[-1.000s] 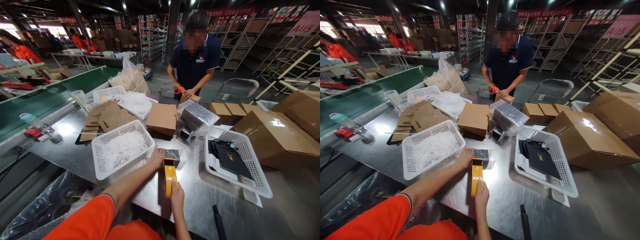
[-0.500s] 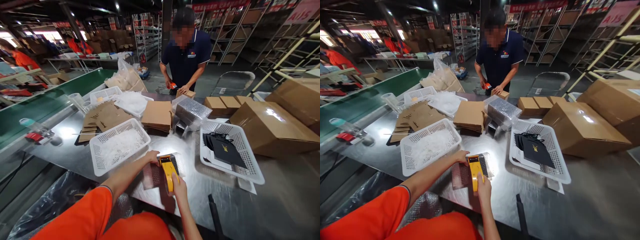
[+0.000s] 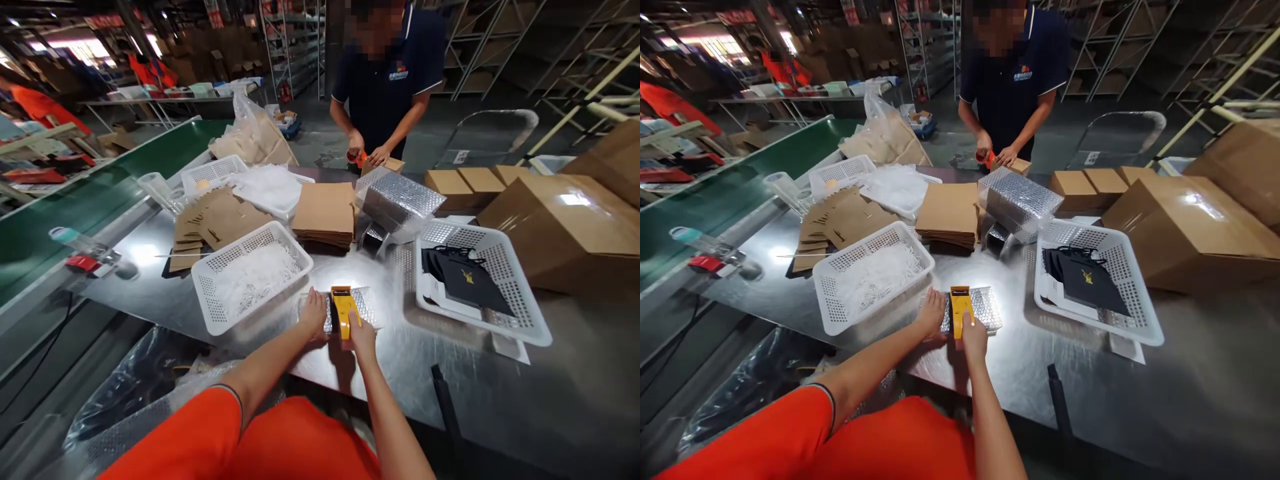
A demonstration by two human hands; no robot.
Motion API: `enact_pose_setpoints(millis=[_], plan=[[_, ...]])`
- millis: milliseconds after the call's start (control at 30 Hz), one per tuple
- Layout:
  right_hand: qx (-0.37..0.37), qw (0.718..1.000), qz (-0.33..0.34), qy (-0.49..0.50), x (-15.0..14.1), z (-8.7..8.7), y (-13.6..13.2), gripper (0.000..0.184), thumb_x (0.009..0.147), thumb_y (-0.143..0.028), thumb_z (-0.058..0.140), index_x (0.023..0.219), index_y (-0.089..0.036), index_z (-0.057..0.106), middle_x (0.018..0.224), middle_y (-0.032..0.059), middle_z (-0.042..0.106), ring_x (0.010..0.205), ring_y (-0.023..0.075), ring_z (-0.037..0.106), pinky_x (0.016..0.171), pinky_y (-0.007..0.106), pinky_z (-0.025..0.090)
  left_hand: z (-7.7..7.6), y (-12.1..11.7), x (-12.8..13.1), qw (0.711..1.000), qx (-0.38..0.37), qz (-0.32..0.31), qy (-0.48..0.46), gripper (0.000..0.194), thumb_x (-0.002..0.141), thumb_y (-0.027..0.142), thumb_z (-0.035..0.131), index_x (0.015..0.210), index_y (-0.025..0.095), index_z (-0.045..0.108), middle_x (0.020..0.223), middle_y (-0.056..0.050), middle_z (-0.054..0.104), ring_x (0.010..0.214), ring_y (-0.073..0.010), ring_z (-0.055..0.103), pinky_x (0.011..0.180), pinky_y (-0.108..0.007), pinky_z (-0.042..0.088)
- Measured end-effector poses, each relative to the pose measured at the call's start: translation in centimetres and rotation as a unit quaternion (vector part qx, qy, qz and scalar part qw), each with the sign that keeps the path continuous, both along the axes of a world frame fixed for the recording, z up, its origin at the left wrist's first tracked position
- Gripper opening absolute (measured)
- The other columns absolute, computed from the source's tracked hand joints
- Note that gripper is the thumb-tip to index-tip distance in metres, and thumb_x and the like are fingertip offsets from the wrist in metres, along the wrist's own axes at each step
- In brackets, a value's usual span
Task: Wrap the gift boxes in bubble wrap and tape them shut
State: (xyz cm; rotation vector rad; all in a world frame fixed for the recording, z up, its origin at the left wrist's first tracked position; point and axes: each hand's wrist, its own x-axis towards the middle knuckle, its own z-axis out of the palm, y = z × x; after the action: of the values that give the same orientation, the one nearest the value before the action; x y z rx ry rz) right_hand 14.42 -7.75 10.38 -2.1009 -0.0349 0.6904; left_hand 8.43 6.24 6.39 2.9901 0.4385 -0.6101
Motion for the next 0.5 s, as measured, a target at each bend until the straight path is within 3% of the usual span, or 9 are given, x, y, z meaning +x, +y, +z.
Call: enact_pose_setpoints(millis=[200, 267, 400, 500], plan=[[0.048, 0.995, -0.046, 0.068, -8.0, -2.6, -10.2, 0.055, 0.069, -0.075, 0.053, 0.064, -0.021, 0.062, 0.054, 0.0041, 0.061, 0.051, 0.0218, 0.057, 0.043, 0.031, 0.043, -0.2, 0.2, -0.2, 1.000, -0.010, 0.003, -0.015, 0.129, 0.057, 0.059, 0.085, 0.157, 0.002, 0.026, 0.159, -0.032, 0.033, 0.151, -0.0477, 0.022, 0.125, -0.060, -0.003], [0.024, 0.996, -0.046, 0.072, -8.9, -3.3, -11.8, 0.053, 0.072, -0.072, 0.051, 0.062, -0.022, 0.063, 0.054, 0.0047, 0.061, 0.051, 0.0210, 0.056, 0.044, 0.031, 0.042, 0.2, 0.1, -0.2, 1.000, 0.005, -0.004, 0.001, 0.131, 0.057, 0.060, 0.085, 0.156, -0.001, 0.026, 0.158, -0.034, 0.031, 0.151, -0.0483, 0.023, 0.125, -0.058, -0.005], [-0.062, 0.998, -0.002, 0.014, -6.4, -3.8, -9.8, 0.044, 0.082, -0.054, 0.050, 0.057, -0.020, 0.063, 0.056, 0.0068, 0.063, 0.056, 0.0196, 0.058, 0.054, 0.030, 0.042, 1.1, 0.0, -0.3, 0.999, 0.043, -0.022, 0.015, 0.130, 0.062, 0.066, 0.081, 0.153, -0.009, 0.027, 0.156, -0.038, 0.031, 0.148, -0.0505, 0.027, 0.125, -0.057, -0.002], [-0.087, 0.996, -0.011, -0.006, -3.4, -3.8, -7.5, 0.042, 0.082, -0.046, 0.056, 0.052, -0.018, 0.062, 0.048, 0.0062, 0.058, 0.049, 0.0177, 0.055, 0.052, 0.030, 0.037, 1.1, 0.0, -0.2, 0.998, 0.052, -0.039, 0.018, 0.128, 0.062, 0.065, 0.081, 0.152, -0.011, 0.029, 0.153, -0.038, 0.037, 0.146, -0.0501, 0.031, 0.125, -0.058, -0.001]])
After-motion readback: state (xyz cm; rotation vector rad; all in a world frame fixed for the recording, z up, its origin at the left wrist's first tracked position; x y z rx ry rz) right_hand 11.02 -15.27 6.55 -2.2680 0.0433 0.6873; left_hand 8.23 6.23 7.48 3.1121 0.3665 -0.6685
